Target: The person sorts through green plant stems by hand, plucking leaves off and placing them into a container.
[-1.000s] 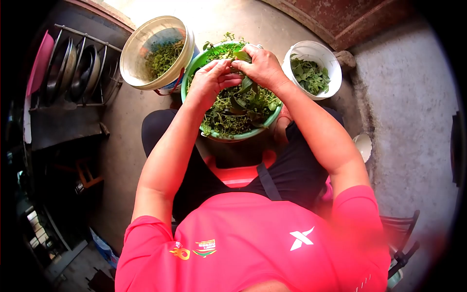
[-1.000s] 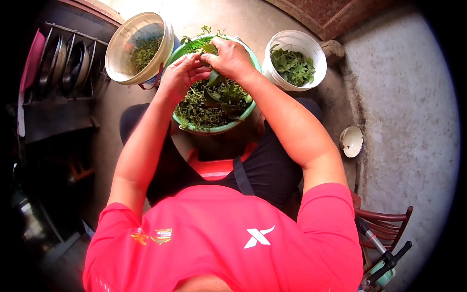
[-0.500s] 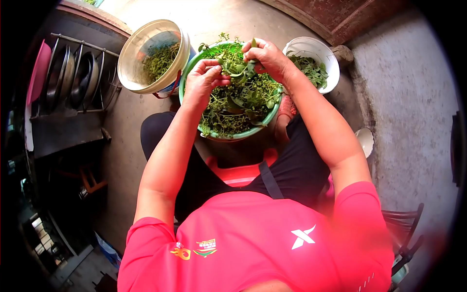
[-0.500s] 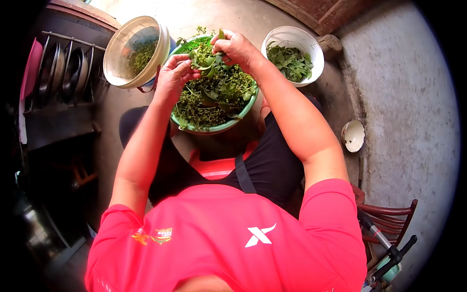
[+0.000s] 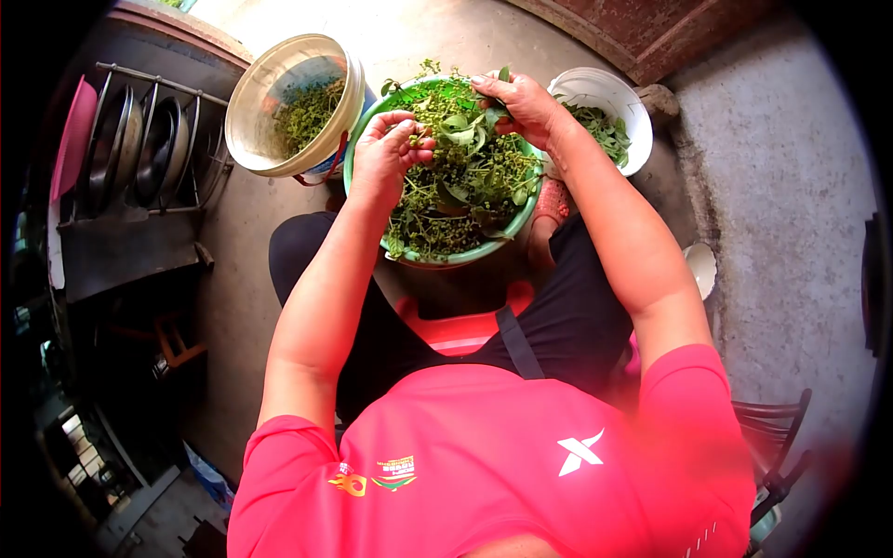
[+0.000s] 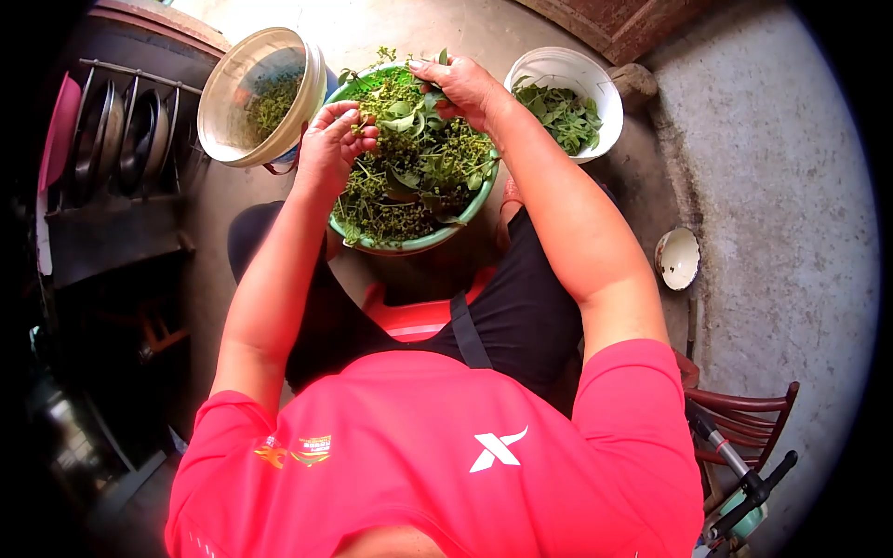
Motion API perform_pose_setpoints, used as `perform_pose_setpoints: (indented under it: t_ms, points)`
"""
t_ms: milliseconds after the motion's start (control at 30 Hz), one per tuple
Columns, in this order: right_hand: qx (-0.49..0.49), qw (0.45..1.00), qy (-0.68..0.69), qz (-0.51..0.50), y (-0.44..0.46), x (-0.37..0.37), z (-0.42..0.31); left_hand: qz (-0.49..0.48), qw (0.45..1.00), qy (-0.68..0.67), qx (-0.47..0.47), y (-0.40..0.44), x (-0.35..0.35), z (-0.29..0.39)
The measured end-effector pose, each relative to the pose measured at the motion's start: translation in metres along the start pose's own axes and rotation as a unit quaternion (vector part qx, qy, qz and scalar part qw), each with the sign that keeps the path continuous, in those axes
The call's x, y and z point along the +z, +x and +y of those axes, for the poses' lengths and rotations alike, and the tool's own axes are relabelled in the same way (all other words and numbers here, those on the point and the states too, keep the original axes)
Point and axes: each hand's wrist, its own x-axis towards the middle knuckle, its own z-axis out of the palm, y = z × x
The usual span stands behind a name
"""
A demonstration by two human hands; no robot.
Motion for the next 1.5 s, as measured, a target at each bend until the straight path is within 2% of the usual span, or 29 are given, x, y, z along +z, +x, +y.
perform_pose_setpoints:
  t_ms: [33, 100, 167, 233, 300, 367, 433, 467, 500, 567, 633, 767, 833, 867, 900, 967, 1033, 1100, 1167, 1267, 1300, 1367, 1433, 1467, 1500]
  points:
    - [0.0, 1.0, -0.001, 0.0, -0.002, 0.001, -0.002, 0.0, 1.0, 0.0, 0.001, 0.001, -0.001, 0.001]
    - [-0.028, 0.993, -0.115, -0.022, -0.01, 0.007, -0.004, 0.024, 0.999, -0.033, -0.019, 0.001, -0.002, 0.002]
    - [-0.031, 0.984, -0.169, -0.034, -0.016, 0.017, -0.005, 0.025, 0.999, -0.041, -0.026, 0.003, -0.004, 0.001]
    - [-0.05, 0.981, -0.161, -0.091, -0.009, 0.023, 0.007, 0.013, 0.999, -0.045, -0.025, 0.003, -0.005, 0.0]
    - [-0.179, 0.933, -0.308, -0.058, 0.007, 0.026, 0.026, 0.017, 0.998, -0.044, -0.029, 0.003, -0.004, -0.001]
    - [-0.178, 0.929, -0.323, -0.016, 0.005, 0.026, 0.024, 0.022, 0.998, -0.043, -0.032, 0.003, -0.005, 0.0]
    - [-0.137, 0.96, -0.246, 0.008, 0.003, 0.021, 0.016, 0.04, 0.995, -0.076, -0.041, 0.002, -0.006, 0.003]
    - [-0.072, 0.984, -0.162, 0.013, 0.001, 0.02, 0.014, 0.056, 0.994, -0.082, -0.046, 0.002, -0.005, 0.004]
    - [-0.049, 0.994, -0.1, 0.002, -0.003, 0.018, 0.011, 0.057, 0.994, -0.082, -0.045, 0.004, -0.008, 0.003]
    - [-0.02, 0.999, -0.004, 0.024, -0.004, 0.017, 0.009, 0.045, 0.992, -0.112, -0.044, 0.009, -0.016, 0.001]
    - [-0.028, 0.995, 0.091, 0.006, 0.002, 0.008, 0.013, 0.073, 0.99, -0.111, -0.047, 0.007, -0.013, 0.004]
    - [-0.03, 0.989, 0.147, -0.004, 0.009, -0.01, 0.01, 0.056, 0.99, -0.123, -0.04, 0.007, -0.018, 0.009]
    - [-0.041, 0.974, 0.223, -0.025, 0.003, -0.008, 0.003, 0.03, 0.984, -0.172, -0.025, 0.005, -0.02, 0.014]
    - [-0.029, 0.973, 0.225, 0.037, 0.0, -0.005, 0.0, 0.012, 0.981, -0.191, -0.01, 0.005, -0.022, 0.017]
    - [-0.03, 0.973, 0.226, 0.035, 0.0, -0.006, -0.002, 0.015, 0.98, -0.198, -0.01, 0.004, -0.023, 0.022]
    - [-0.046, 0.971, 0.232, -0.038, 0.0, -0.016, -0.004, 0.016, 0.974, -0.228, 0.004, 0.005, -0.027, 0.029]
    - [-0.045, 0.968, 0.248, -0.002, -0.004, -0.014, -0.01, 0.019, 0.969, -0.241, 0.043, 0.008, -0.034, 0.041]
    - [-0.063, 0.963, 0.261, -0.032, 0.002, -0.029, -0.007, 0.046, 0.971, -0.216, 0.09, 0.016, -0.045, 0.06]
    - [-0.077, 0.967, 0.242, -0.005, -0.002, -0.033, -0.012, 0.079, 0.967, -0.19, 0.151, 0.032, -0.074, 0.078]
    - [-0.086, 0.958, 0.272, -0.016, -0.004, -0.042, -0.014, 0.203, 0.945, -0.129, 0.221, 0.053, -0.096, 0.106]
    - [-0.088, 0.958, 0.271, -0.014, -0.005, -0.043, -0.014, 0.209, 0.94, -0.077, 0.259, 0.05, -0.092, 0.113]
    - [-0.092, 0.958, 0.271, -0.012, -0.006, -0.045, -0.014, 0.271, 0.935, 0.039, 0.224, 0.055, -0.095, 0.114]
    - [-0.089, 0.959, 0.267, 0.018, -0.006, -0.044, -0.013, 0.224, 0.931, 0.222, 0.184, 0.057, -0.091, 0.102]
    - [-0.091, 0.958, 0.27, 0.02, -0.004, -0.044, -0.013, 0.174, 0.92, 0.29, 0.198, 0.056, -0.084, 0.091]
    - [-0.086, 0.958, 0.274, 0.019, -0.002, -0.043, -0.012, 0.145, 0.885, 0.369, 0.246, 0.052, -0.069, 0.08]
